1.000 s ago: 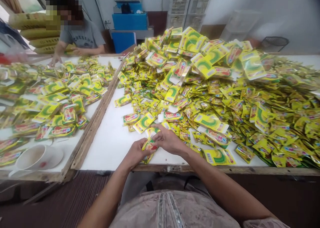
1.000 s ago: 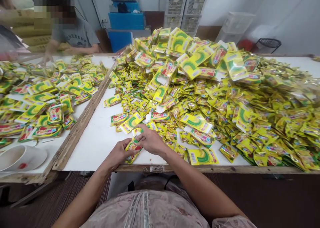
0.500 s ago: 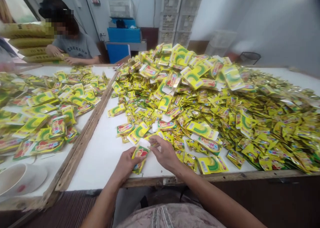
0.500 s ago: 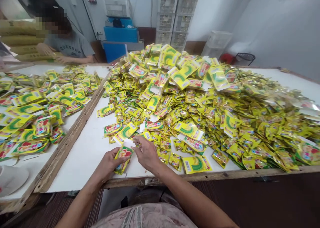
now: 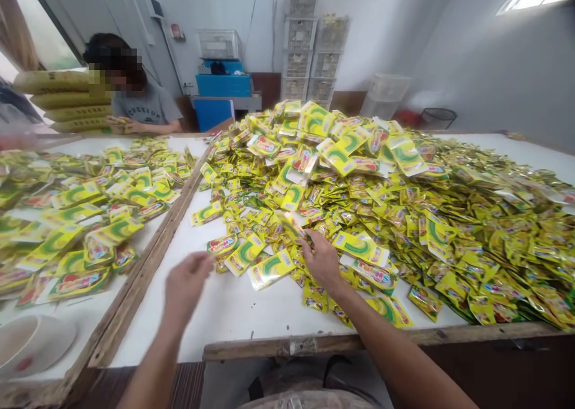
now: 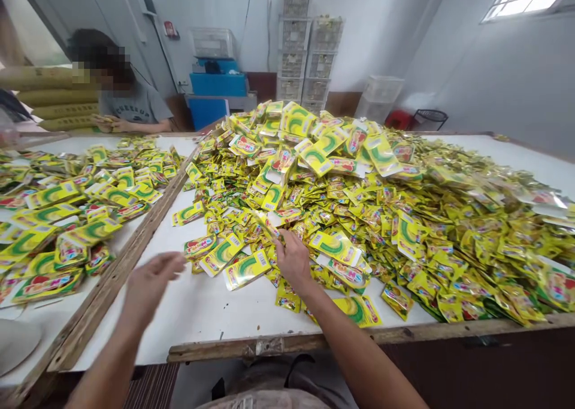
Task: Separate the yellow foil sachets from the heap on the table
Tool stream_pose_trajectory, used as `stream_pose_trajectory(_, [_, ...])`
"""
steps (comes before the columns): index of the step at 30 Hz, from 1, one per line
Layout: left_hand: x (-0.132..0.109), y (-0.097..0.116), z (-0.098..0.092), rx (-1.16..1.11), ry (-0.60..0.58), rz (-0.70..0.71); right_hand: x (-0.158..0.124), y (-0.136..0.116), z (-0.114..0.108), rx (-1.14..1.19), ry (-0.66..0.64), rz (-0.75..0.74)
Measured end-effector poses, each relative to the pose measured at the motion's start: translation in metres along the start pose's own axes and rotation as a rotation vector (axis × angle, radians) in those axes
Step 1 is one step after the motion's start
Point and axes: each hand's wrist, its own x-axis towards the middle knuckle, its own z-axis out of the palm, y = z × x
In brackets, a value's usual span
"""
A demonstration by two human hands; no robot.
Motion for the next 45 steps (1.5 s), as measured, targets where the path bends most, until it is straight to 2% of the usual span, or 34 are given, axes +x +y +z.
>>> stream_pose_trajectory(1, [-0.010,-0.003,0.019,-0.069,-0.160,-0.065,-0.004,-0.005,0.002,0.103,-0.018,0.080])
stream_pose_trajectory(3, [-0.026,-0.006,0.049,-0.284,-0.329,-0.173,-0.014,-0.019,0.006,0.337,-0.171,0.170])
stream_pose_trajectory(5, [-0.033,-0.006,0.066,-0.504,-0.348,-0.211,-0.022,-0.033,0.008,0.474,-0.408,0.133])
stream_pose_trajectory(7, [-0.033,-0.007,0.068,-0.631,-0.305,-0.219,-0.024,-0.046,0.009,0.423,-0.544,0.051])
stream_pose_trajectory(10, [-0.028,-0.012,0.053,-0.615,-0.263,-0.244,-0.009,-0.055,0.012,0.141,-0.464,0.034])
stream_pose_trajectory(12, [-0.026,-0.019,0.040,-0.535,-0.262,-0.273,0.008,-0.057,0.018,-0.093,-0.461,0.067])
stream_pose_trajectory(15, [-0.026,-0.031,0.023,-0.411,-0.246,-0.299,0.030,-0.058,0.034,-0.339,-0.647,0.117])
stream_pose_trajectory(18, [-0.027,-0.042,0.014,-0.249,-0.278,-0.271,0.036,-0.061,0.050,-0.365,-0.757,0.142])
stream_pose_trajectory(21, [-0.032,-0.046,0.013,0.120,-0.272,-0.138,0.027,-0.058,0.054,-0.329,-0.813,0.111])
stream_pose_trajectory(24, [-0.041,-0.040,0.021,0.571,-0.180,0.122,0.014,-0.050,0.047,-0.291,-0.785,0.081])
stream_pose_trajectory(26, [-0.045,-0.035,0.026,0.759,-0.197,0.253,0.006,-0.041,0.041,-0.231,-0.693,0.092])
stream_pose_trajectory(29, [-0.046,-0.029,0.029,0.830,-0.245,0.251,-0.003,-0.029,0.035,0.023,-0.498,0.137])
stream_pose_trajectory(31, [-0.045,-0.025,0.026,0.754,-0.241,0.162,-0.006,-0.024,0.033,0.269,-0.421,0.186])
stream_pose_trajectory(33, [-0.043,-0.021,0.022,0.585,-0.277,0.079,-0.008,-0.025,0.032,0.504,-0.393,0.260])
stream_pose_trajectory(35, [-0.041,-0.020,0.021,0.316,-0.357,0.036,-0.009,-0.030,0.031,0.670,-0.383,0.314])
stream_pose_trajectory(37, [-0.041,-0.020,0.023,0.004,-0.437,0.002,-0.009,-0.038,0.031,0.739,-0.384,0.299])
stream_pose_trajectory(40, [-0.043,-0.024,0.031,-0.322,-0.485,-0.087,-0.011,-0.047,0.029,0.665,-0.437,0.185])
stream_pose_trajectory(43, [-0.043,-0.027,0.036,-0.389,-0.463,-0.142,-0.014,-0.050,0.026,0.419,-0.518,0.043])
stream_pose_trajectory(45, [-0.041,-0.027,0.038,-0.368,-0.462,-0.145,-0.015,-0.053,0.024,0.251,-0.517,-0.033])
